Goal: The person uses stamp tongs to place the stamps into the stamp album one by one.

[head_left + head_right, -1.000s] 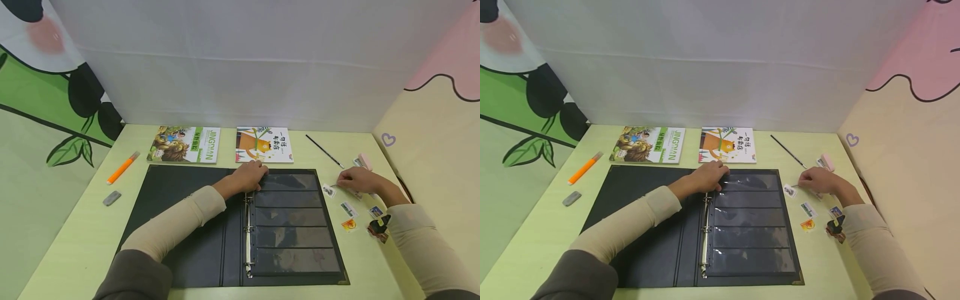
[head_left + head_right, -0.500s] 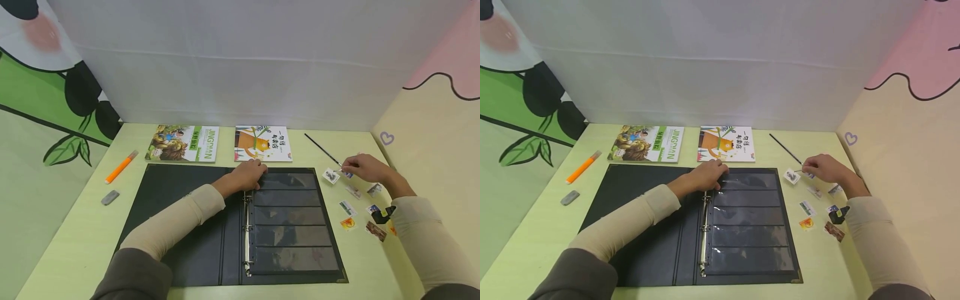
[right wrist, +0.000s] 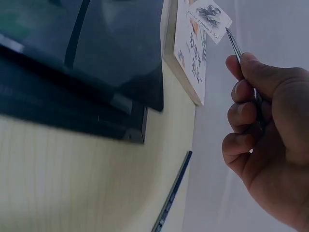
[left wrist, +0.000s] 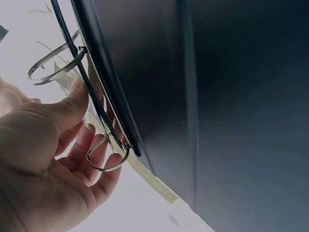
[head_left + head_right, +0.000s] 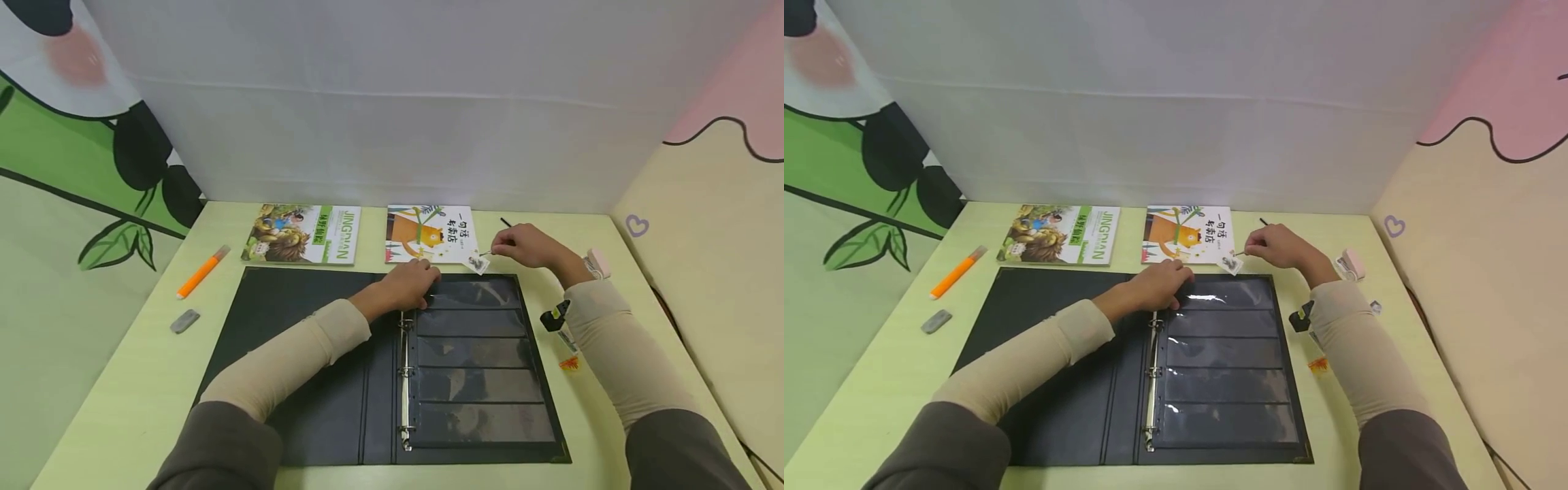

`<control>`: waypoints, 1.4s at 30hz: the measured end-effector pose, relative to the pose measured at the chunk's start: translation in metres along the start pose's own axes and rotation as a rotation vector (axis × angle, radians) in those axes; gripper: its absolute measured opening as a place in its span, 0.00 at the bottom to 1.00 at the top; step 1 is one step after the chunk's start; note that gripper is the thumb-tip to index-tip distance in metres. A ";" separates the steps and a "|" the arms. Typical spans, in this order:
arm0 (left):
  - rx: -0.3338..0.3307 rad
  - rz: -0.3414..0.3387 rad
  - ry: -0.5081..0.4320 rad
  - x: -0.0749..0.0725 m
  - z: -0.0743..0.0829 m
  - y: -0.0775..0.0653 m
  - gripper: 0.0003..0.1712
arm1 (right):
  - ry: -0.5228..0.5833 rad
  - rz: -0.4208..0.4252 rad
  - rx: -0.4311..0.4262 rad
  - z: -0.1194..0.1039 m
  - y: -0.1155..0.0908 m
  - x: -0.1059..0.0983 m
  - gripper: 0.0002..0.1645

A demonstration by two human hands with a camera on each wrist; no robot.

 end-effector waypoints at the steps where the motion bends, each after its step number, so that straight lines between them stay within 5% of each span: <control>1: 0.002 0.001 0.003 0.000 0.001 0.001 0.32 | 0.005 -0.006 -0.013 -0.003 0.006 0.003 0.14; 15: 0.002 0.016 0.050 0.004 0.005 0.001 0.31 | -0.056 -0.257 -0.104 -0.053 0.038 0.060 0.08; 27: 0.020 0.011 0.028 0.003 0.010 0.002 0.30 | -0.042 -0.326 -0.038 -0.048 0.038 0.065 0.08; 31: 0.027 0.023 0.014 0.002 0.010 0.004 0.30 | -0.058 -0.256 -0.012 -0.033 0.022 0.043 0.09; 36: 0.009 0.029 0.001 0.001 0.004 0.004 0.31 | -0.063 -0.083 0.086 0.014 -0.014 0.008 0.14; 42: -0.006 0.014 0.007 0.001 -0.001 0.001 0.32 | 0.002 -0.045 0.232 0.067 -0.068 0.001 0.18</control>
Point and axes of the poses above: each hand's wrist, its own y-axis towards the middle knuckle, its own x-axis out of the palm, z = x × y, the point moved 9 cm from there along y, towards the middle knuckle, and after that the axes turned 7 degrees about -z, right-handed, at the moved point
